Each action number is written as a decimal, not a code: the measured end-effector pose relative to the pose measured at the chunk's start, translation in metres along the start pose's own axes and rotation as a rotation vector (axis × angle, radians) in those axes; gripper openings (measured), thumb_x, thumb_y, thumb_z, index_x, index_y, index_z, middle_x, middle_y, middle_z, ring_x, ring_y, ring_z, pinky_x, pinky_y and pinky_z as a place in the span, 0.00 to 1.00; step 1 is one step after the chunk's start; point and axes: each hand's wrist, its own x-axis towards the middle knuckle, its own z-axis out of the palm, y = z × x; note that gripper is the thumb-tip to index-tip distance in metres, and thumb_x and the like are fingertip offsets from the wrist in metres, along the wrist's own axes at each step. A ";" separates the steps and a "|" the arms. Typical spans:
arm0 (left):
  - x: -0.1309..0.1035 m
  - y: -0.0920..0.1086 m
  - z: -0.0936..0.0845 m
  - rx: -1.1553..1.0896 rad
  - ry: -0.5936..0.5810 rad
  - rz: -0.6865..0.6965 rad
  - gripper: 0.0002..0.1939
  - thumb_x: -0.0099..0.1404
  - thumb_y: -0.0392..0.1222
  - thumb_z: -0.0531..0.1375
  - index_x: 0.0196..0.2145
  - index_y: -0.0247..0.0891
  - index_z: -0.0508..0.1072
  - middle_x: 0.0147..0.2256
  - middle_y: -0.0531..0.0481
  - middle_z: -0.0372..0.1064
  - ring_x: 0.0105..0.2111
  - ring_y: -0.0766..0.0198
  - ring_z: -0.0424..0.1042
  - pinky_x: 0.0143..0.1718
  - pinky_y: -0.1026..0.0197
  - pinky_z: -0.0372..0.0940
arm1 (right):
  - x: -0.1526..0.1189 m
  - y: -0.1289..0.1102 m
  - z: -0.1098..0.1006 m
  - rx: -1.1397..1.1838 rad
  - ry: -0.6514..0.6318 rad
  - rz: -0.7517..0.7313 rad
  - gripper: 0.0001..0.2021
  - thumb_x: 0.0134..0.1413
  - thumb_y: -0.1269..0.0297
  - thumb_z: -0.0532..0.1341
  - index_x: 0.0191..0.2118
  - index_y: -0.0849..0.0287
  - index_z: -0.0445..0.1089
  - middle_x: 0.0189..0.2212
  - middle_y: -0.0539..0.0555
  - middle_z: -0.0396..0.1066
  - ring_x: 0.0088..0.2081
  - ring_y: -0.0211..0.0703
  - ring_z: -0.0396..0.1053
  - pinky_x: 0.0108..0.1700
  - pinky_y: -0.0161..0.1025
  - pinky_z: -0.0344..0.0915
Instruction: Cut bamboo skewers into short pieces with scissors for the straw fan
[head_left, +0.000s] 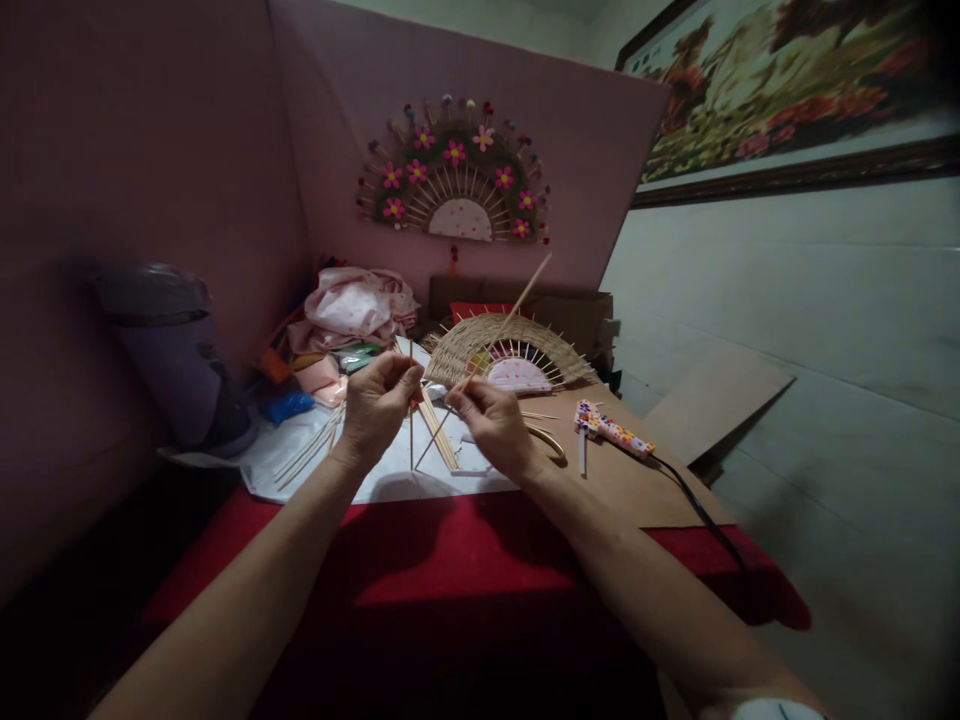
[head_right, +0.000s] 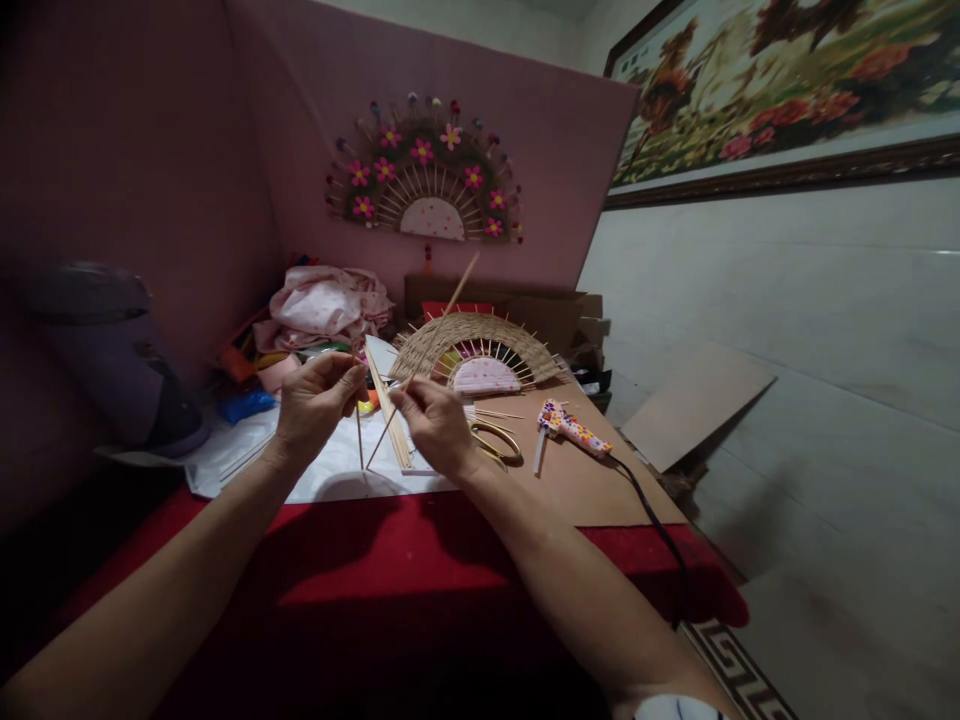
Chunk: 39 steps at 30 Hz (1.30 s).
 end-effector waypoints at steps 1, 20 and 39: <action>0.000 0.000 0.000 -0.013 -0.010 0.003 0.06 0.57 0.41 0.59 0.27 0.35 0.68 0.17 0.56 0.63 0.15 0.74 0.59 0.16 0.69 0.54 | -0.003 0.002 0.005 -0.030 -0.078 0.014 0.10 0.56 0.65 0.56 0.25 0.60 0.64 0.24 0.48 0.62 0.28 0.34 0.61 0.32 0.32 0.59; -0.007 -0.011 0.006 -0.029 -0.157 -0.032 0.02 0.55 0.36 0.59 0.28 0.35 0.69 0.21 0.56 0.63 0.18 0.73 0.60 0.18 0.69 0.56 | -0.014 0.015 0.020 0.101 -0.234 0.200 0.06 0.55 0.70 0.52 0.29 0.58 0.62 0.18 0.45 0.59 0.17 0.30 0.59 0.20 0.27 0.56; -0.004 -0.011 0.005 -0.090 -0.182 -0.101 0.02 0.53 0.36 0.59 0.25 0.35 0.70 0.19 0.57 0.62 0.18 0.73 0.58 0.18 0.68 0.55 | -0.013 0.014 0.023 0.150 -0.191 0.175 0.08 0.56 0.64 0.56 0.30 0.60 0.68 0.17 0.45 0.61 0.17 0.30 0.59 0.20 0.27 0.57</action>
